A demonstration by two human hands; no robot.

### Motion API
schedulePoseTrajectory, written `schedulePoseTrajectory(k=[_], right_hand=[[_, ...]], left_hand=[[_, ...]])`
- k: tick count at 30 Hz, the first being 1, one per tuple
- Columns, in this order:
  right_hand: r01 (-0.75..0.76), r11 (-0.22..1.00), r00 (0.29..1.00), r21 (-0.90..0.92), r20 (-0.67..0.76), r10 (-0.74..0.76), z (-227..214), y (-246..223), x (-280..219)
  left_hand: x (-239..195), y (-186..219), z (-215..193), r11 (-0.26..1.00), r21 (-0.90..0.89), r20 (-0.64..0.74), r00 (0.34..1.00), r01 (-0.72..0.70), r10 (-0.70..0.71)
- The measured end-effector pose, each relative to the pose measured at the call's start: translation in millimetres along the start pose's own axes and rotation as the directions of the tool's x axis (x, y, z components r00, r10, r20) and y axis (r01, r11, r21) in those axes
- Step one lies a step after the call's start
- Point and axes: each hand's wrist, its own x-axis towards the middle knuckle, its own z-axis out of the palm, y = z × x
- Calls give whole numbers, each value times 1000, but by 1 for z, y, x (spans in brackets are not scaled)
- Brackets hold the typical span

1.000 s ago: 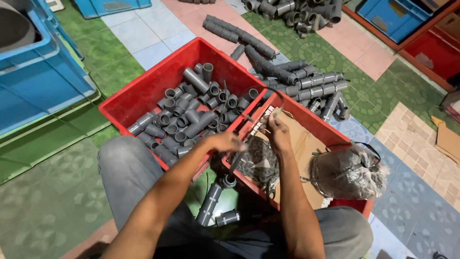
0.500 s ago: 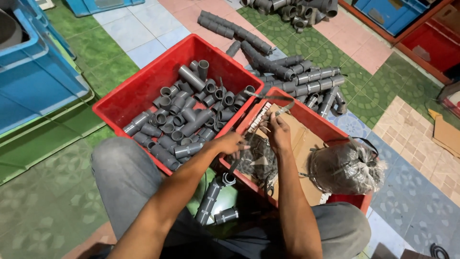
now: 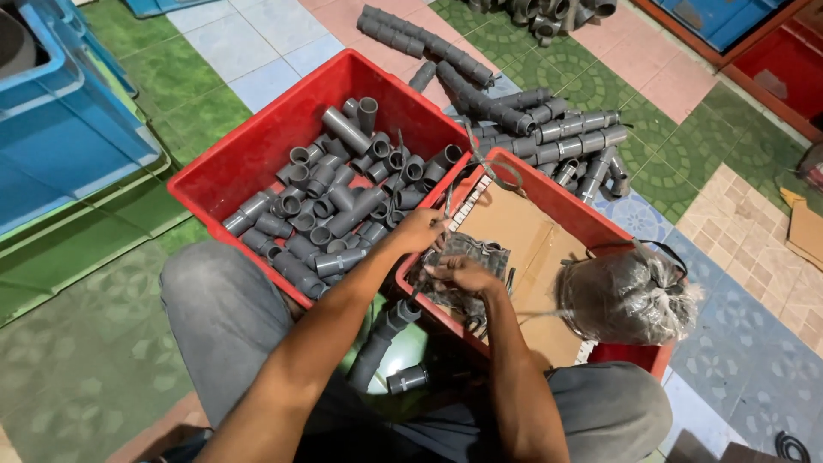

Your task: Assembling PVC pipe fittings by connecting T-joints to short pipe segments.

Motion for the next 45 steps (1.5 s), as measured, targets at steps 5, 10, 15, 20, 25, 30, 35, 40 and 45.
schedulePoseTrajectory(k=[5,10,15,20,25,30,35,40,45], right_hand=[[43,999,983,8,-178,-41,-6,19,24],[66,994,908,-93,-407,-98,-24,20,26],[-209,871,868,-443,-495,-44,-71,69,70],[-371,603,928,-706,-310,207,-44,69,54],[-377,656,839,-654,-540,-56,-12,-1,22],[-107,625,802,-773,-439,-406,-9,-9,53],[120,590,852,-799,-223,-474,31,-42,76],[309,457,876,-834,63,-478,67,-58,116],[384,382,919,-841,308,-246,96,-46,164]], left_hand=[[4,-26,-8,981,156,52,991,112,-122],[-28,-19,-8,941,271,173,951,203,-255],[-11,-56,11,915,367,257,927,168,-273],[-4,-61,14,887,448,258,934,111,-247],[-19,-49,-1,832,530,37,976,161,-213],[-32,-50,-43,808,513,-149,957,290,-249],[-37,-95,-95,746,532,-270,915,401,-299],[-62,-133,-130,586,644,-331,870,491,-366],[-76,-166,-130,519,692,-289,851,502,-438]])
